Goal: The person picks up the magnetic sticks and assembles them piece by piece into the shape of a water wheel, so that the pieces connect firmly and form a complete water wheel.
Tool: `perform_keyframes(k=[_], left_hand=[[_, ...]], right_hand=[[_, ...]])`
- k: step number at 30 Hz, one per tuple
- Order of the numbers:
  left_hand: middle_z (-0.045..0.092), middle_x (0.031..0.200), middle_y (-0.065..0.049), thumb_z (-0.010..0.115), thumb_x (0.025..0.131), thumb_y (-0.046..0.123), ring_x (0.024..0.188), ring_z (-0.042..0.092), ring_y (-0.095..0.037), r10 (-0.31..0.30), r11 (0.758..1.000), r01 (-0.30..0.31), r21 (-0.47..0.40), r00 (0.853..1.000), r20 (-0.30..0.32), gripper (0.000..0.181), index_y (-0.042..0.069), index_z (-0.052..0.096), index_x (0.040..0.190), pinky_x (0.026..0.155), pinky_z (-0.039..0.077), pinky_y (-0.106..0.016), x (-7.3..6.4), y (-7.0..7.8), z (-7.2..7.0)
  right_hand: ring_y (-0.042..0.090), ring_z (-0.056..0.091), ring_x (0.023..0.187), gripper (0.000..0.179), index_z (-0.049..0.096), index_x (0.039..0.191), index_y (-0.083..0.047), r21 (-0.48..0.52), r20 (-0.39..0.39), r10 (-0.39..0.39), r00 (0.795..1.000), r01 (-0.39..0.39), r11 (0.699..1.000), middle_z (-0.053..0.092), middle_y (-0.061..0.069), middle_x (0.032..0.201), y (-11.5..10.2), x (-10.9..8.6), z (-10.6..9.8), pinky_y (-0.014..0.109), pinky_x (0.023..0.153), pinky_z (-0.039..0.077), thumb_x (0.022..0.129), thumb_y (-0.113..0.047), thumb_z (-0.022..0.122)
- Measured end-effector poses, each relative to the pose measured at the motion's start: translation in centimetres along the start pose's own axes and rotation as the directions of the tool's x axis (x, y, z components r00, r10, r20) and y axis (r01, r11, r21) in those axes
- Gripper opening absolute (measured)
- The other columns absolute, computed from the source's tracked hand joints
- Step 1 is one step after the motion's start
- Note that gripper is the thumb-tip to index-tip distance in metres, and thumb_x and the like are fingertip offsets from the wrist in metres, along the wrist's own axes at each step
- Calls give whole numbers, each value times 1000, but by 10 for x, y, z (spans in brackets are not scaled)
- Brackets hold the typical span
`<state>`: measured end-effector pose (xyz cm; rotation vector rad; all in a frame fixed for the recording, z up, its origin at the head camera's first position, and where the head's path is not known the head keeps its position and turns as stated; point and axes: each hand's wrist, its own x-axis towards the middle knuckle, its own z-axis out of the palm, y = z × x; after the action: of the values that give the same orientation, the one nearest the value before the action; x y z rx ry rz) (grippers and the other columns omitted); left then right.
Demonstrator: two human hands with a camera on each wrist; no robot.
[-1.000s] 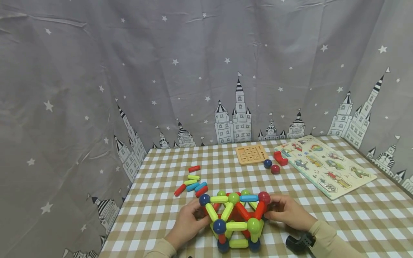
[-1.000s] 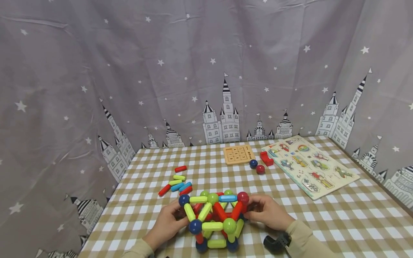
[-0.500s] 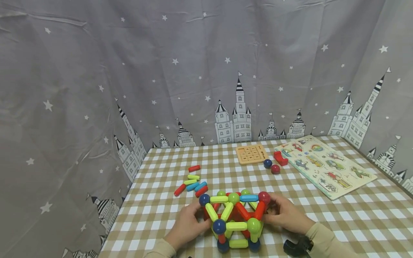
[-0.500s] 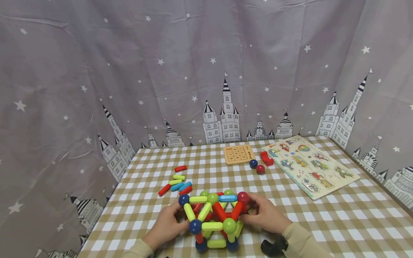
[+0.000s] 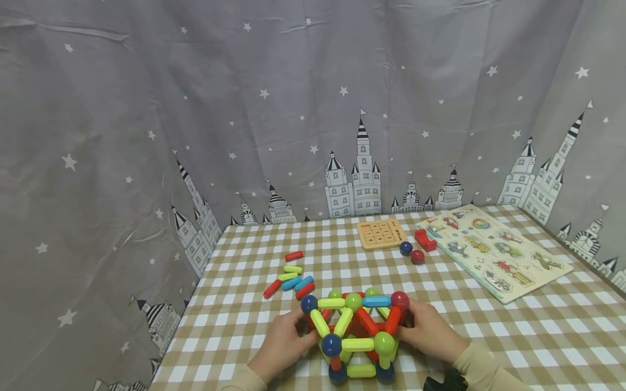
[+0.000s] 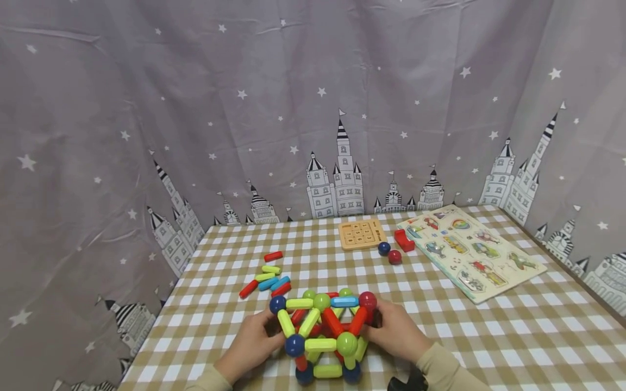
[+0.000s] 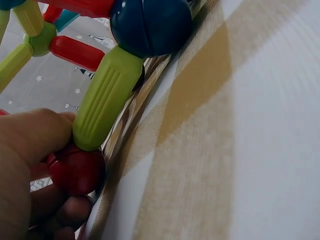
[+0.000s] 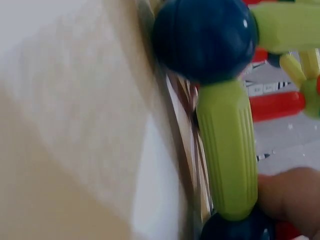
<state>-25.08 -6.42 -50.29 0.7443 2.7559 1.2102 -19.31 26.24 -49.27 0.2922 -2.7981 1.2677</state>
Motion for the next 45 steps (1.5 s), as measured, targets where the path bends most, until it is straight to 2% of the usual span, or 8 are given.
perform_keyframes(k=[5, 13, 18, 30, 35, 40, 43, 45], left_hand=[[64, 81, 11, 81, 85, 26, 73, 56, -7, -37, 999, 37, -26, 999, -15, 25, 22, 70, 107, 62, 47, -22, -1, 2, -1], [71, 87, 9, 82, 84, 23, 75, 59, -6, -13, 998, 10, -61, 999, -46, 28, 22, 71, 111, 64, 50, -21, -1, 0, 1], [72, 88, 10, 83, 84, 24, 77, 61, -4, -10, 998, 7, -63, 998, -58, 27, 22, 71, 108, 66, 51, -21, 1, -2, 3], [74, 87, 8, 86, 82, 21, 74, 64, -4, -40, 994, 31, -102, 996, -80, 34, 20, 70, 113, 66, 55, -20, 0, 0, 3], [75, 88, 7, 85, 81, 19, 75, 65, -3, -23, 995, 13, -99, 995, -99, 36, 20, 70, 113, 67, 55, -20, 1, 1, 4], [74, 91, 7, 84, 84, 20, 77, 64, -4, -21, 996, 15, -86, 998, -60, 33, 21, 70, 114, 68, 55, -21, 1, 0, 4], [73, 93, 7, 82, 86, 20, 79, 63, -7, -34, 995, 32, -89, 999, -22, 32, 20, 70, 115, 68, 54, -22, 1, 1, 3], [73, 94, 7, 82, 85, 20, 80, 63, -11, -54, 994, 53, -100, 999, 0, 33, 19, 69, 116, 68, 53, -23, 0, 3, 2]], right_hand=[[13, 50, 65, 29, 67, 102, -9, 6, -42, 53, 998, -52, 999, 54, -1, 72, -6, 0, 5, 25, 56, 40, 76, -10, 81], [16, 50, 68, 29, 66, 97, -14, -16, -88, 154, 984, -156, 988, 54, -1, 72, -9, 1, 7, 26, 58, 38, 75, -14, 84], [17, 50, 67, 29, 65, 98, -13, -4, -95, 146, 985, -148, 989, 54, 0, 71, -9, 0, 7, 25, 57, 39, 75, -13, 82], [17, 50, 69, 43, 67, 114, -6, 23, -92, 136, 986, -135, 991, 54, 0, 73, -6, 0, 7, 25, 58, 39, 74, -13, 84], [16, 49, 70, 44, 68, 114, -6, 21, -87, 114, 990, -112, 993, 53, 0, 74, -6, -1, 5, 25, 58, 38, 74, -15, 85], [15, 48, 69, 40, 68, 110, -8, 18, -87, 99, 991, -98, 995, 52, 0, 74, -5, -1, 4, 24, 58, 37, 74, -13, 84], [16, 48, 68, 39, 67, 109, -8, 11, -84, 115, 990, -114, 993, 53, 1, 74, -6, -1, 5, 25, 58, 38, 74, -12, 84], [16, 51, 71, 41, 68, 110, -7, 7, -71, 141, 987, -141, 990, 58, 0, 78, -8, -1, 5, 26, 62, 43, 74, -13, 84]])
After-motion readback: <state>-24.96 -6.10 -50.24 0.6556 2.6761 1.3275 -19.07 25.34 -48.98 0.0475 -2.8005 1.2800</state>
